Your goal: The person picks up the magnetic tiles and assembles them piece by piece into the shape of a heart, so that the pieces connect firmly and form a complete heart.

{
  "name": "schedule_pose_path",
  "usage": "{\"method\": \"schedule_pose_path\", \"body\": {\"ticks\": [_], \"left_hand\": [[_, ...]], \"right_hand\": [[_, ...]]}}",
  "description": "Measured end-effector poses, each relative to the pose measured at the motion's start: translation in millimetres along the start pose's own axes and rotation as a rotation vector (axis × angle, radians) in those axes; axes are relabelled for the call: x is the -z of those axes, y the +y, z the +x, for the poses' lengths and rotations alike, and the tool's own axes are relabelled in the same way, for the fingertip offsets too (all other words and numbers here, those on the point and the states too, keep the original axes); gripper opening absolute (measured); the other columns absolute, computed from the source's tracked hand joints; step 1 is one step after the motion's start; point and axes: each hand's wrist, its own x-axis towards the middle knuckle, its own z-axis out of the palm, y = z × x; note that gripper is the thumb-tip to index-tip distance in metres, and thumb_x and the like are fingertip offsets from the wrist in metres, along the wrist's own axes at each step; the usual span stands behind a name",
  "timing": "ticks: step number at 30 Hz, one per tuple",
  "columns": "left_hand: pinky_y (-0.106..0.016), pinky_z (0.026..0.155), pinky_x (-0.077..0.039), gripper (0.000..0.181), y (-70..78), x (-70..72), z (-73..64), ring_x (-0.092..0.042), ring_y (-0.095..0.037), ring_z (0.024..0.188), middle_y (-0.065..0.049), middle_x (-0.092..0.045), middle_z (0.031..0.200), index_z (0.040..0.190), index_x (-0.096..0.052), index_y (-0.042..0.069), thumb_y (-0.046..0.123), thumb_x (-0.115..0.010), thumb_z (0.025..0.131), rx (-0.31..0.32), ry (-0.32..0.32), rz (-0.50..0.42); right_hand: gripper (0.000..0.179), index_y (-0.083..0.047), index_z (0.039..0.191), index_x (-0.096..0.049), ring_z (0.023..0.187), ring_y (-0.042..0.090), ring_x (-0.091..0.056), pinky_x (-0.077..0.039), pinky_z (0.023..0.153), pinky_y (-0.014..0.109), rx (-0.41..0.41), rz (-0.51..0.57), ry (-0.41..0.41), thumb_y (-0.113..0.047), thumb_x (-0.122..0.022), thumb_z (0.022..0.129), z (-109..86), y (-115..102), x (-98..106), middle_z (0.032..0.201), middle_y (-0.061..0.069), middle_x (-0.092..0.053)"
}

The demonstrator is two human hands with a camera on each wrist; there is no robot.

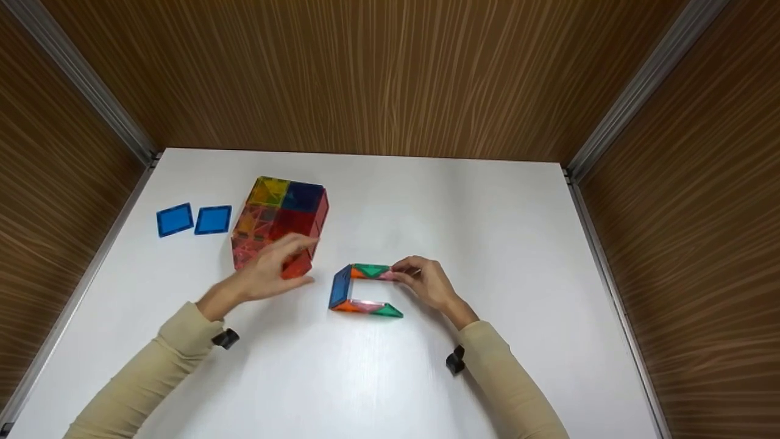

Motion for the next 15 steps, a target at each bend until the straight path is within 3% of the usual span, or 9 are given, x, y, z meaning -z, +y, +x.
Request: {"method": "schedule_pose_path", "body": {"ticks": [3, 5, 10, 15], "left_hand": [[-0.052, 0.112, -0.054, 0.062, -3.7, 27.2, -3.9, -0.063, -0.035, 0.132, -0.016, -0.06, 0.146, 0.151, -0.054, 0.006, 0.023, -0.078, 0.097, -0.03, 0.1, 0.037], [-0.052, 0.11, -0.055, 0.059, -9.9, 44.9, -7.2, -0.063, -0.036, 0.132, -0.016, -0.061, 0.147, 0.15, -0.056, 0.007, 0.023, -0.078, 0.097, -0.001, 0.153, 0.053], [-0.054, 0.111, -0.054, 0.056, -38.6, 80.9, -15.5, -0.061, -0.036, 0.134, -0.017, -0.062, 0.145, 0.148, -0.057, 0.006, 0.026, -0.075, 0.099, 0.142, 0.24, 0.093], [-0.059, 0.117, -0.047, 0.056, -81.3, 97.5, -26.3, -0.056, -0.039, 0.139, -0.02, -0.06, 0.146, 0.149, -0.056, 0.005, 0.029, -0.072, 0.101, 0.291, 0.326, 0.12]], "right_hand": [[0.017, -0.015, 0.114, -0.08, 0.098, 0.014, -0.072, -0.055, 0.085, 0.019, -0.001, 0.002, -0.002, -0.022, -0.074, 0.099, -1.1, 2, 0, 0.114, 0.005, -0.08], [0.017, -0.016, 0.114, -0.08, 0.099, 0.014, -0.072, -0.055, 0.086, 0.018, 0.005, 0.005, -0.006, -0.021, -0.074, 0.099, -1.5, 3, 0, 0.115, 0.006, -0.08], [0.017, -0.015, 0.114, -0.08, 0.1, 0.015, -0.073, -0.055, 0.088, 0.016, 0.003, 0.022, -0.007, -0.02, -0.073, 0.1, -2.2, 4, 1, 0.115, 0.006, -0.08], [0.016, -0.015, 0.114, -0.08, 0.099, 0.013, -0.072, -0.055, 0.088, 0.016, -0.005, 0.025, 0.0, -0.02, -0.074, 0.099, -2.3, 4, 0, 0.114, 0.007, -0.08]]}}
